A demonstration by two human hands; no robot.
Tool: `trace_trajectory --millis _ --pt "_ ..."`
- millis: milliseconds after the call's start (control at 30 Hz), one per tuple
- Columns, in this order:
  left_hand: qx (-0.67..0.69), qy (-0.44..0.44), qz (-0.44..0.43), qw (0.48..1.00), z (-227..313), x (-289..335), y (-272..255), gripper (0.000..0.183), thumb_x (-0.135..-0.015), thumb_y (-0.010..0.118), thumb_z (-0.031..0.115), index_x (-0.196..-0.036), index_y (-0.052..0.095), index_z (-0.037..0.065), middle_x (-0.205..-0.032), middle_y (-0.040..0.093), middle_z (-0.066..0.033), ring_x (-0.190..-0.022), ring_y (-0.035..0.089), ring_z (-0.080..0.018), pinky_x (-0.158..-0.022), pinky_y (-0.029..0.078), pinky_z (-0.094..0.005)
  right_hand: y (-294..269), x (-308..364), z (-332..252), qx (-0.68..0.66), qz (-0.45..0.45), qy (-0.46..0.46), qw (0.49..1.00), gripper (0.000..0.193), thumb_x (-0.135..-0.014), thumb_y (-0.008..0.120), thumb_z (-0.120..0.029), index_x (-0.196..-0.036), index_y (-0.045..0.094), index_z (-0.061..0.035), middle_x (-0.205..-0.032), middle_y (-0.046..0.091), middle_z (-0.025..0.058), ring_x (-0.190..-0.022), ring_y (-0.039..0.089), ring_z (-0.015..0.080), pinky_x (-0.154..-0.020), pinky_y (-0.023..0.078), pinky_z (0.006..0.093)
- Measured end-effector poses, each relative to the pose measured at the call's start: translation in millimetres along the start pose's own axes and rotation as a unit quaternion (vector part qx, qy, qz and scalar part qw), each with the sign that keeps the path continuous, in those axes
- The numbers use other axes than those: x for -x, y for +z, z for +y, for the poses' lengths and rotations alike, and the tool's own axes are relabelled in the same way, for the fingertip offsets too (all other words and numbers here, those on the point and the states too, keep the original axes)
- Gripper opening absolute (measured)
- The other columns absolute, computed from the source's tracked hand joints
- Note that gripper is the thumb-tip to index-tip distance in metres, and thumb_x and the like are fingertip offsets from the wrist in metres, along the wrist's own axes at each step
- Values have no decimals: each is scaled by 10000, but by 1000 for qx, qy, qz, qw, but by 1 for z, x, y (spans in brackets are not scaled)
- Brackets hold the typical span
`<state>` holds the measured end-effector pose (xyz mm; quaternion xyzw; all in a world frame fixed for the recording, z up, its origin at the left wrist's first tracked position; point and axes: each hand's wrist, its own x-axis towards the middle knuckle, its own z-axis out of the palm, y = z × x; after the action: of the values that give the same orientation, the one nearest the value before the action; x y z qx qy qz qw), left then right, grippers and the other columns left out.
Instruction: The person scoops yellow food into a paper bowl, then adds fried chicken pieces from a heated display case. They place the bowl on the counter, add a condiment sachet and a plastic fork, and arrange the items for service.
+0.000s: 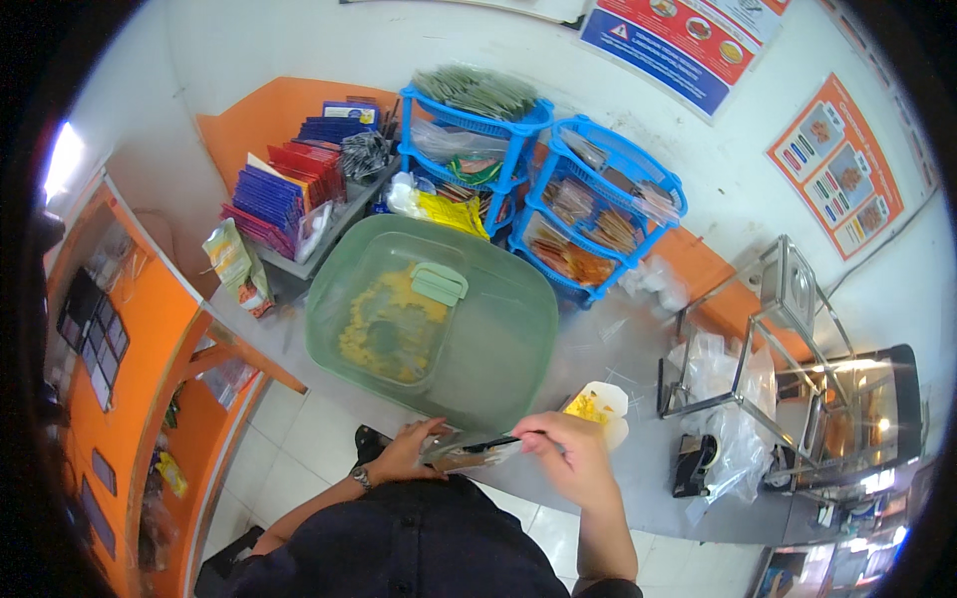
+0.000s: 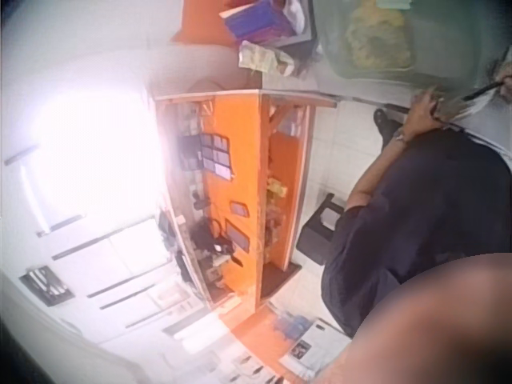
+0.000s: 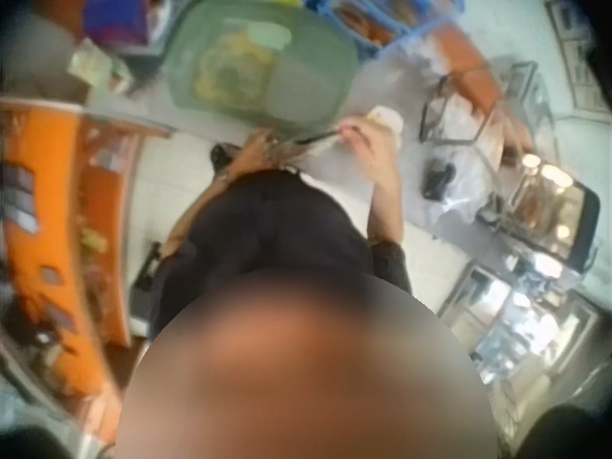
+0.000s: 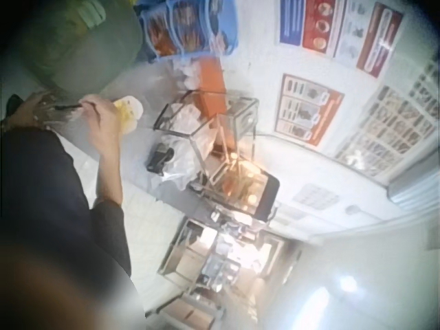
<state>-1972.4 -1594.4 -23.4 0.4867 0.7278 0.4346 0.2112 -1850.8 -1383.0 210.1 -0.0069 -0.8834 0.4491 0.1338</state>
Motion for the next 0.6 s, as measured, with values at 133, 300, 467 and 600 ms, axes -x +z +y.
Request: trace_trajectory --millis 133,300,467,600 --pt "-5 27 -20 999 -2 -7 2 888 -619 826 345 -1333 379 64 -1256 534 -119 -1111 515 -298 -964 351 -389 -11 20 -1 -57 -21 47 997 125 -887 552 -111 -878 603 2 -694 603 64 -589 577 138 -561 437 240" --pt "41 -12 -42 998 1 -12 -1 786 -637 818 327 -1285 455 69 -1239 546 -117 -1086 536 -290 -929 410 -379 -17 38 15 -250 210 52 944 233 -934 501 -247 -855 549 -34 -628 519 21 -538 484 104 -550 422 261" --pt "140 -12 -38 989 2 -16 4 792 -625 831 339 -1268 468 55 -1208 569 -111 -1108 534 -244 -928 425 -354 -10 45 47 -457 295 23 839 196 -935 478 -249 -857 486 -69 -601 442 -7 -500 404 90 -516 392 272" --pt "118 -71 -28 990 6 -14 -6 685 -640 806 349 -1186 534 38 -1122 612 -135 -999 595 -266 -871 462 -344 2 40 60 -573 324 -29 752 167 -929 471 -233 -848 451 -89 -607 414 -11 -514 395 94 -502 371 269"
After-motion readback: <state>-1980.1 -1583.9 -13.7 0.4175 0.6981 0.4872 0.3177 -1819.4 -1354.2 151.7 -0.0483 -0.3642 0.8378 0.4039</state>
